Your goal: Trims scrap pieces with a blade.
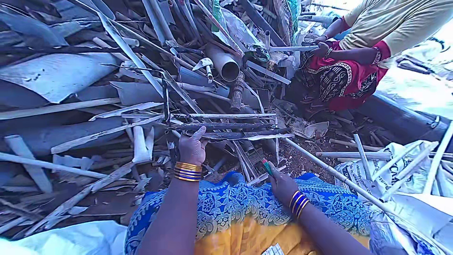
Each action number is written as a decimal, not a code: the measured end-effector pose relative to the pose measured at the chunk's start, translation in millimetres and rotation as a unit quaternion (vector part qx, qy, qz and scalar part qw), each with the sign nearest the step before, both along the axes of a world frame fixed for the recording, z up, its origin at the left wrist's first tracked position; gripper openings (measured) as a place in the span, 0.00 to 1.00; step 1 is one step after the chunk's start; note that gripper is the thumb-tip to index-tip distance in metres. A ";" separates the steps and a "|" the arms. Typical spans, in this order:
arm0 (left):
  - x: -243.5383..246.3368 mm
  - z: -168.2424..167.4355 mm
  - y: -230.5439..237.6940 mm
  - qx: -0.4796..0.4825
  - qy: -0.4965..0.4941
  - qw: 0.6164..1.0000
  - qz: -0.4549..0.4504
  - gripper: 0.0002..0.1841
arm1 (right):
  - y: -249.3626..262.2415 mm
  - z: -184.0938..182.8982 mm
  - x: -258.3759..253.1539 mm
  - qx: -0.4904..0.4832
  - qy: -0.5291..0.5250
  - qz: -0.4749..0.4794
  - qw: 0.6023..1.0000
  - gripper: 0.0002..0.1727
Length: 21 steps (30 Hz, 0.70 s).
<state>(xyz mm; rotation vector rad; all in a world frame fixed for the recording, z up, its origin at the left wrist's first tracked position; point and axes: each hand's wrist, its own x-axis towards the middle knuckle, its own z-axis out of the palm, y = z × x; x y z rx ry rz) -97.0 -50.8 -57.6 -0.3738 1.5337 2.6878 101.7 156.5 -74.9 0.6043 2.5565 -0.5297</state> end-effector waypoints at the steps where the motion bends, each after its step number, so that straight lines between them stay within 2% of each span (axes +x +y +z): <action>1: -1.5 -0.5 -1.0 0.002 0.004 1.000 -0.004 0.18 | -3.3 4.8 1.7 0.011 0.007 0.025 1.000 0.33; 4: 1.8 -0.1 -1.9 0.002 0.012 1.000 -0.022 0.19 | 16.2 -4.5 -3.7 0.060 -0.048 -0.018 0.997 0.34; 6: 3.6 3.1 -0.3 -0.005 0.026 0.999 -0.030 0.19 | 22.1 -6.3 -8.4 0.048 -0.046 -0.031 0.997 0.35; 10: -0.4 -2.6 -6.4 -0.015 0.048 0.997 -0.058 0.21 | -0.8 10.0 2.6 0.045 0.029 0.052 0.997 0.33; 14: 3.6 0.6 -9.7 -0.017 0.082 0.991 -0.100 0.23 | 29.2 -4.3 -11.1 0.070 -0.068 -0.046 0.994 0.34; 18: 3.6 -3.8 -17.5 -0.032 0.131 0.977 -0.168 0.26 | -4.5 22.4 8.8 0.063 0.047 0.048 0.996 0.33; 19: 3.6 -5.2 -18.5 -0.039 0.148 0.971 -0.183 0.26 | -2.5 22.1 9.2 0.073 0.049 0.042 0.995 0.33; 21: 4.3 -5.8 -18.9 -0.057 0.194 0.957 -0.208 0.27 | 16.6 12.2 -2.0 0.069 -0.033 -0.020 0.997 0.34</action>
